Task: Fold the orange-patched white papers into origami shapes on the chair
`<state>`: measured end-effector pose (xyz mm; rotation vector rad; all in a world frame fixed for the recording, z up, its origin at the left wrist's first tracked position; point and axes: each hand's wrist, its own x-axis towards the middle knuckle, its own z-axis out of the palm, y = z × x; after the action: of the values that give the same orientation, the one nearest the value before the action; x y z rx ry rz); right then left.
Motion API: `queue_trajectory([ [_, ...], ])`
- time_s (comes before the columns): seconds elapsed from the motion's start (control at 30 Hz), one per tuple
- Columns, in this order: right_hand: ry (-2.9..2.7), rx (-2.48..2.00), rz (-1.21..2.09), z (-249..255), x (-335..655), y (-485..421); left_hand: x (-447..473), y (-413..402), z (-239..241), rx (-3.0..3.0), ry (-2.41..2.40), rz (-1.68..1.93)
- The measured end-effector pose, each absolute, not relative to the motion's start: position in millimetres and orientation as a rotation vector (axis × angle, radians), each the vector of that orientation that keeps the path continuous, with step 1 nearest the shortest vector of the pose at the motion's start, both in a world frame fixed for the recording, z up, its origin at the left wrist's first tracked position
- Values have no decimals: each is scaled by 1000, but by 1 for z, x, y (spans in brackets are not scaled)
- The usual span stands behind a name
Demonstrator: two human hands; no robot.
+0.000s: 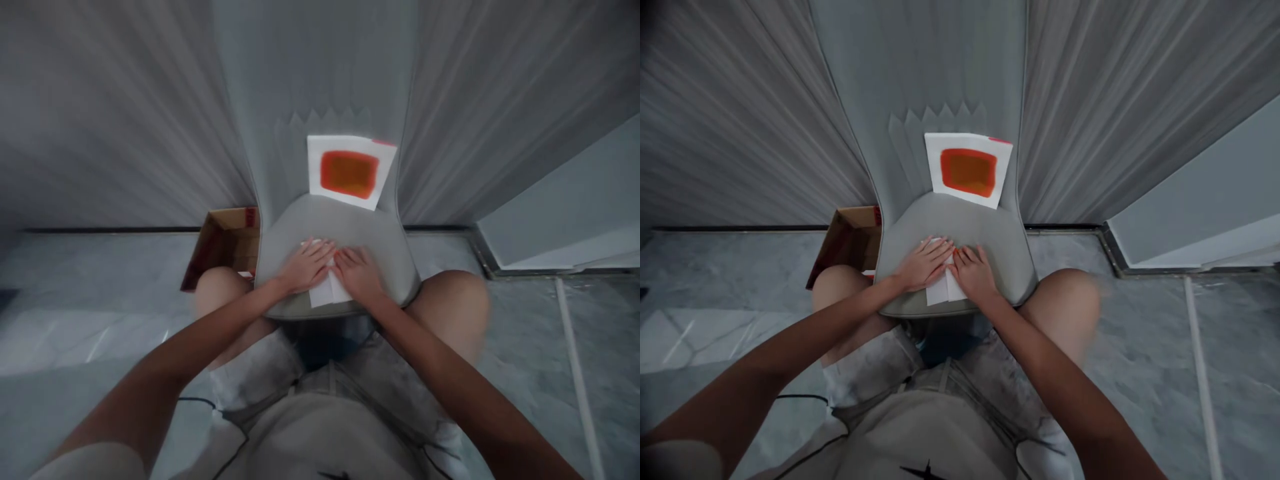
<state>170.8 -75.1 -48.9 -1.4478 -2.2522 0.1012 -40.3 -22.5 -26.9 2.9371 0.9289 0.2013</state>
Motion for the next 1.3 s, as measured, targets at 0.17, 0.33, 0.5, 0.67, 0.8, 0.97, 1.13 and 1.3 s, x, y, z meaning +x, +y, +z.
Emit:
queue_trajectory([
  [0.17,-2257,-1447,86,-46,171,-74,-41,-26,-37,2844,1002,169],
  [0.33,-2162,-1496,116,-45,167,-71,-34,-6,-25,2767,1071,224],
  [0.5,-2176,-1448,158,-40,175,-64,-22,31,-6,2720,1140,113],
  [0.67,-2118,-1400,262,-35,187,-59,-16,51,9,2394,1123,-71],
  [0.8,-2004,-1406,269,-40,194,-54,-17,49,15,2170,1053,-111],
  [0.97,-1895,-1352,220,-37,199,-55,-24,28,8,2068,1058,-77],
  [1.13,-1842,-1236,103,-21,200,-76,-36,-12,-15,1656,1221,487],
  [1.3,-2162,-1119,166,-35,196,-101,-42,-60,-44,1243,1541,1040],
])
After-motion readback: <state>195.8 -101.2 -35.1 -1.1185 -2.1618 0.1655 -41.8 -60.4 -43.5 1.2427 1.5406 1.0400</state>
